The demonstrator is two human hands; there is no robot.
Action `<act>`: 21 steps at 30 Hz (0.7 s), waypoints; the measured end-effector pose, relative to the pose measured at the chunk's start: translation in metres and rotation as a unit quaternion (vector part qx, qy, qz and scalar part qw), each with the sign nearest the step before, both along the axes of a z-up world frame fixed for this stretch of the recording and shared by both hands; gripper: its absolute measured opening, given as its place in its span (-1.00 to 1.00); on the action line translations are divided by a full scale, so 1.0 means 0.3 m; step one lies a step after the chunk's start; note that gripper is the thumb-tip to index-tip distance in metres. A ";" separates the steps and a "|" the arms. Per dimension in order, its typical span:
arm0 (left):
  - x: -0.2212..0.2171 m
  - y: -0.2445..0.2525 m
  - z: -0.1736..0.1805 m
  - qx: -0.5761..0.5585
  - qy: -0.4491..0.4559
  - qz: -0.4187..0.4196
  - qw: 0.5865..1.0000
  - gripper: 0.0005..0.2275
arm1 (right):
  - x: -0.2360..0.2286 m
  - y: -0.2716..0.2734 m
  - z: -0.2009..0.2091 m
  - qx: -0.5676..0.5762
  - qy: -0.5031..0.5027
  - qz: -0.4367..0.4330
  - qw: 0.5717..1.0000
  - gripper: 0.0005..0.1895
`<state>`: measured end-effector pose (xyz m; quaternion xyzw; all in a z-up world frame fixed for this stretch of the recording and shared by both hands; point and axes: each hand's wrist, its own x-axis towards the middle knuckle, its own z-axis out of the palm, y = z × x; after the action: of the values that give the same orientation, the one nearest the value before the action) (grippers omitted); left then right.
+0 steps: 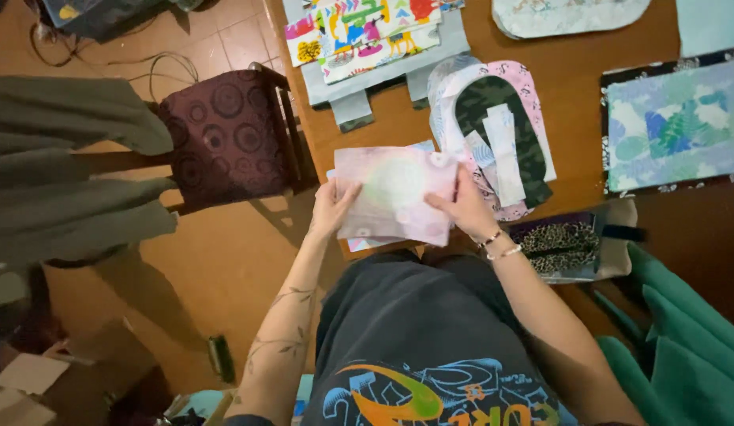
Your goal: Sorting and matching fabric layers for textile product assembly on a work table.
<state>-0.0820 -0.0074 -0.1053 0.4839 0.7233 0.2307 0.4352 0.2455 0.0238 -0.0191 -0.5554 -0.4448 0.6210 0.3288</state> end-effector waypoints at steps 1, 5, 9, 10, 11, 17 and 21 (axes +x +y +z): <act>0.032 0.017 0.063 0.002 0.000 -0.006 1.000 -0.68 | -0.017 -0.002 0.006 0.002 0.000 -0.006 1.000 -0.26; 0.161 0.070 0.290 0.059 -0.051 0.002 0.997 -0.71 | 0.014 0.007 -0.003 -0.012 -0.019 -0.029 0.999 -0.22; 0.251 0.098 0.350 0.079 -0.077 0.064 0.992 -0.72 | 0.139 0.035 0.134 -0.023 0.073 -0.067 0.995 -0.32; 0.318 0.123 0.362 0.077 -0.080 0.055 0.992 -0.72 | 0.200 0.027 0.152 -0.023 0.070 -0.076 0.994 -0.32; 0.381 0.144 0.375 0.085 -0.117 0.030 0.989 -0.74 | 0.258 0.018 0.169 -0.007 -0.026 -0.067 0.997 -0.56; 0.929 0.307 0.296 0.014 -0.119 -0.148 0.982 -0.67 | 0.877 0.056 0.117 0.043 -0.322 -0.154 0.933 -0.77; 1.321 0.428 0.305 -0.019 -0.065 -0.235 0.970 -0.65 | 1.251 0.109 0.023 0.122 -0.421 -0.248 0.864 -0.82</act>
<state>0.3144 0.1210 -0.0138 0.6158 0.5635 0.1396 0.5326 0.6208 0.0566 -0.0121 -0.8118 -0.4601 0.1669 0.3186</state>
